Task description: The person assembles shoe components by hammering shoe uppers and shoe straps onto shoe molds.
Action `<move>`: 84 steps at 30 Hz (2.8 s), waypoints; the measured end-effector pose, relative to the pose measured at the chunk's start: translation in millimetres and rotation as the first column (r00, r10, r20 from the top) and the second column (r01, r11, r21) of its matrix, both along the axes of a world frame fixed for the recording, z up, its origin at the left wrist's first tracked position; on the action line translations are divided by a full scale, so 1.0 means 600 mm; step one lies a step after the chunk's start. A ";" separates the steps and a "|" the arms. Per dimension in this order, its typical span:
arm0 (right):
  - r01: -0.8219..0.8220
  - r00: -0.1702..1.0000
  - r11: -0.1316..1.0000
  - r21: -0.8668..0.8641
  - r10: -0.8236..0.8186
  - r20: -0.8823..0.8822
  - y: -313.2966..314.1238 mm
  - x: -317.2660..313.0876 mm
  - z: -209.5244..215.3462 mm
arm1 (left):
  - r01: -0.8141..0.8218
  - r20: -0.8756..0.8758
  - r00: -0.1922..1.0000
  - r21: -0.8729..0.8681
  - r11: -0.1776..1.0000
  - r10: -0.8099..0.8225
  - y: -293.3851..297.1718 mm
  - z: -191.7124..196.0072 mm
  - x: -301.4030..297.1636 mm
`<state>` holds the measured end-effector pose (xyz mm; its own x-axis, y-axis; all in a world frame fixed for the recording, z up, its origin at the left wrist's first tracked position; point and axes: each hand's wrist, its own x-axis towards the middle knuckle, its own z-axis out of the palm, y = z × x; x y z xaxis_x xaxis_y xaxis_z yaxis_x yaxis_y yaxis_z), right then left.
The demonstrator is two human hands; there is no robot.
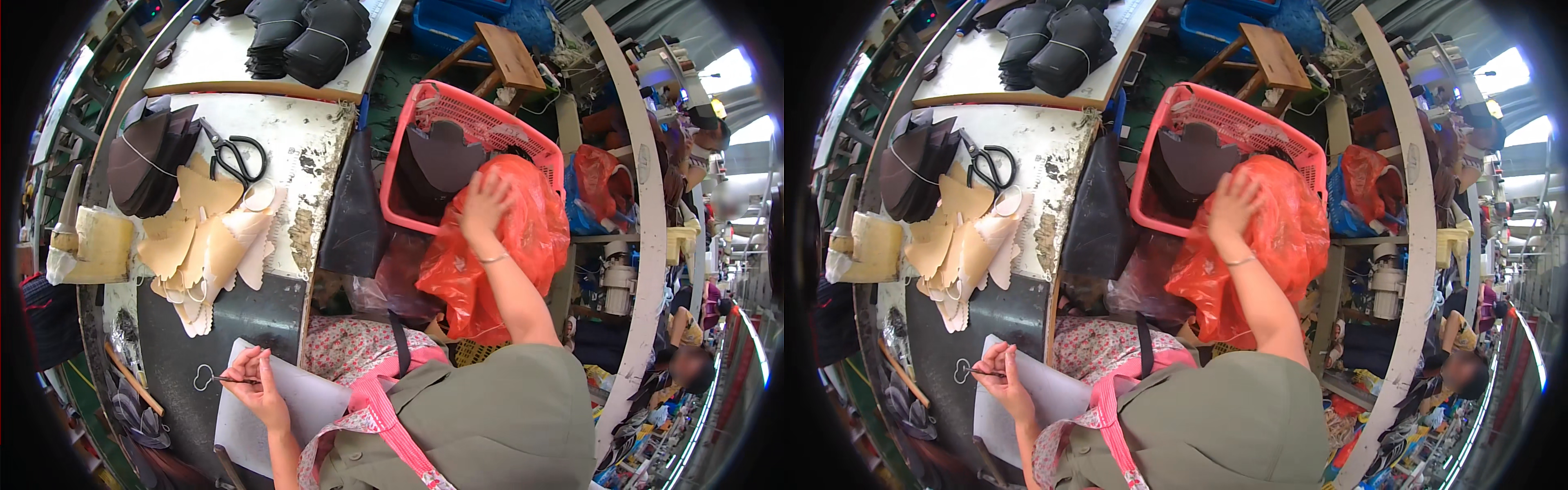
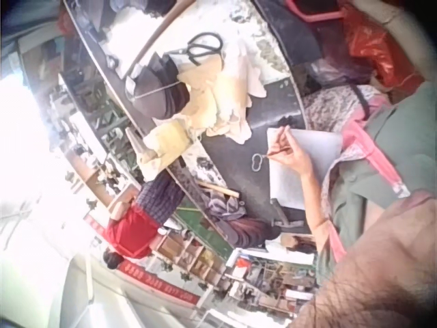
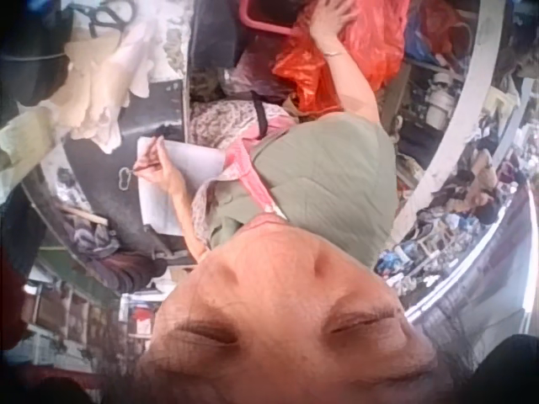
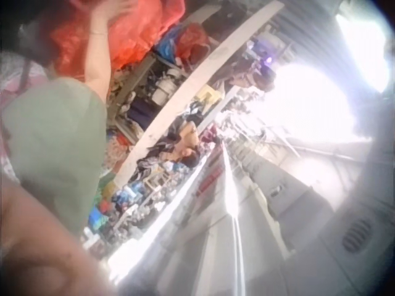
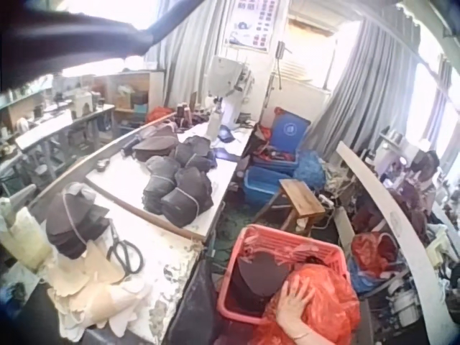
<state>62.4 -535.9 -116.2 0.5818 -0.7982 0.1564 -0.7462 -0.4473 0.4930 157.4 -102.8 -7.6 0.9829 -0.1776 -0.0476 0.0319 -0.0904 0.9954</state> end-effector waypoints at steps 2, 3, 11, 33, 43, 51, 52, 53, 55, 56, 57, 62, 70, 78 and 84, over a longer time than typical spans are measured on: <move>0.127 0.981 0.988 0.086 -0.138 0.137 0.009 -0.043 0.053 | -0.020 0.019 1.000 0.019 1.000 0.020 0.006 -0.003 -0.002; 0.131 0.982 0.988 0.079 -0.140 0.130 -0.008 -0.069 0.060 | -0.017 0.022 1.000 0.018 1.000 0.017 0.001 0.002 -0.001; 0.160 0.729 0.972 0.171 -0.233 0.644 -0.138 -0.265 0.139 | -0.008 0.062 0.998 0.018 1.000 0.007 0.005 -0.005 -0.002; 0.149 0.694 0.934 0.324 -0.332 0.638 -0.121 -0.283 0.185 | -0.024 0.059 0.998 -0.046 0.999 0.027 0.010 -0.012 0.001; -0.430 0.897 0.789 0.440 0.317 0.308 0.163 -0.152 0.083 | -0.033 0.059 0.998 -0.005 0.999 0.033 0.013 -0.015 -0.006; -0.534 0.842 0.719 0.446 0.406 0.354 0.190 -0.168 0.079 | -0.044 0.034 0.999 0.084 0.995 0.041 -0.006 -0.002 -0.007; -0.483 0.865 0.792 0.374 0.366 0.343 0.171 -0.160 0.091 | -0.055 0.038 0.998 0.088 0.995 0.051 -0.005 -0.003 -0.005; -0.415 0.892 0.832 0.367 0.293 0.345 0.143 -0.152 0.104 | -0.035 0.053 0.998 0.061 0.998 0.032 -0.006 -0.007 -0.002; -0.294 0.922 0.896 0.333 0.174 0.345 0.090 -0.136 0.128 | -0.018 0.064 0.998 -0.007 1.000 0.018 -0.002 -0.016 0.005; -0.247 0.935 0.925 0.290 0.148 0.322 0.071 -0.123 0.145 | -0.053 0.070 0.996 0.000 0.999 0.053 -0.001 -0.015 0.004; -0.236 0.919 0.921 0.310 0.109 0.378 0.041 -0.114 0.151 | -0.048 0.047 0.998 -0.023 0.999 0.049 -0.002 -0.012 0.005; -0.228 0.847 0.967 -0.114 0.255 0.466 -0.062 -0.091 0.169 | -0.026 0.062 0.997 -0.139 0.990 0.035 0.008 -0.010 -0.002; -0.666 0.703 0.741 0.086 0.585 0.405 -0.212 0.015 -0.011 | 0.083 0.237 0.966 0.096 0.992 -0.104 0.025 0.047 -0.043; -0.910 0.414 0.164 0.381 0.424 0.806 0.286 0.161 0.278 | -0.783 0.579 0.622 0.478 0.398 0.527 0.236 0.034 -0.216; -0.204 0.851 -0.456 0.866 0.355 0.387 0.435 0.066 0.104 | -0.749 0.348 0.638 0.486 0.450 0.687 0.274 0.000 -0.309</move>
